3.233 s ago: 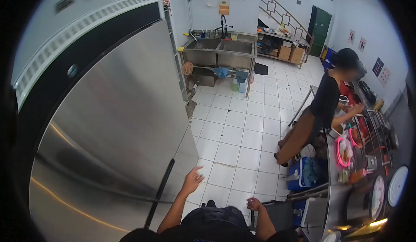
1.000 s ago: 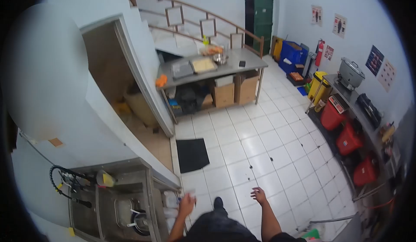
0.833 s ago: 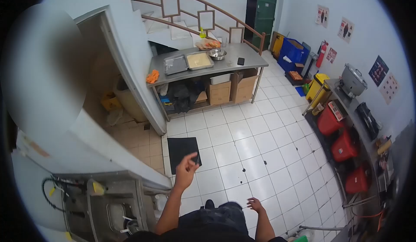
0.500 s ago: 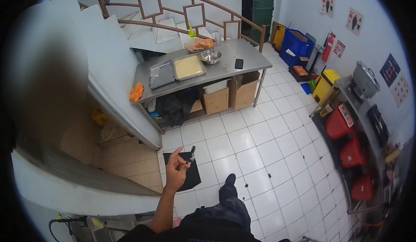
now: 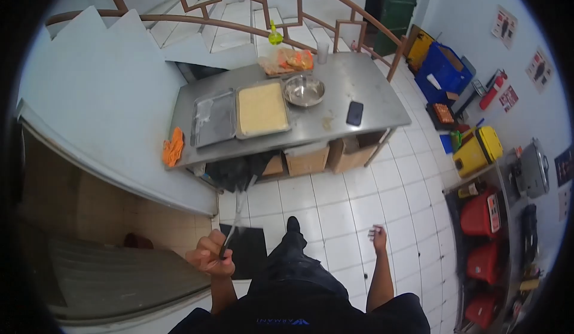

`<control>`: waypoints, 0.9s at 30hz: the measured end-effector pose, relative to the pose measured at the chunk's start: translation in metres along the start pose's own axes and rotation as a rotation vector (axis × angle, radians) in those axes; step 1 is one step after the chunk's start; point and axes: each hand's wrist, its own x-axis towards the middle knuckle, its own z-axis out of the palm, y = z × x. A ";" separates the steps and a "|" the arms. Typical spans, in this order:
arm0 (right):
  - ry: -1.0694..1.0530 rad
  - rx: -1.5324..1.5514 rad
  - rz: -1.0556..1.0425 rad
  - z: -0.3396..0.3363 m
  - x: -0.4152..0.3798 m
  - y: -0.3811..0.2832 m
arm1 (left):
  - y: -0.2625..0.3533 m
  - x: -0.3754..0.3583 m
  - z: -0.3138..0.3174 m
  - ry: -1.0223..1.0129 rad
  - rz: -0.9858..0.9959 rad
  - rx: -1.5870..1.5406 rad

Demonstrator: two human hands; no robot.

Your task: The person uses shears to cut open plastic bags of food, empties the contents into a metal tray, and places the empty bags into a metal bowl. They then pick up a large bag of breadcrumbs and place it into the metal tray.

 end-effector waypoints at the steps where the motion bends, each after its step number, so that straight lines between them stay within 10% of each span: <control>1: 0.008 -0.012 -0.066 0.014 0.030 -0.059 | -0.025 0.010 0.007 0.086 -0.024 0.082; 7: -0.259 -0.180 -0.111 0.100 0.167 -0.208 | -0.238 0.012 0.044 0.027 -0.616 0.121; 10: -0.464 -0.347 -0.230 0.149 0.180 -0.266 | -0.286 0.061 0.073 -0.146 -0.560 0.197; 16: -0.793 0.179 0.052 0.213 0.186 -0.388 | -0.373 0.145 0.176 -0.333 -0.545 -0.062; 20: -1.054 0.746 0.243 0.226 0.214 -0.459 | -0.425 0.168 0.251 -0.781 -0.202 0.118; 27: -1.088 0.770 0.366 0.220 0.302 -0.502 | -0.469 0.172 0.324 -0.681 -0.214 0.177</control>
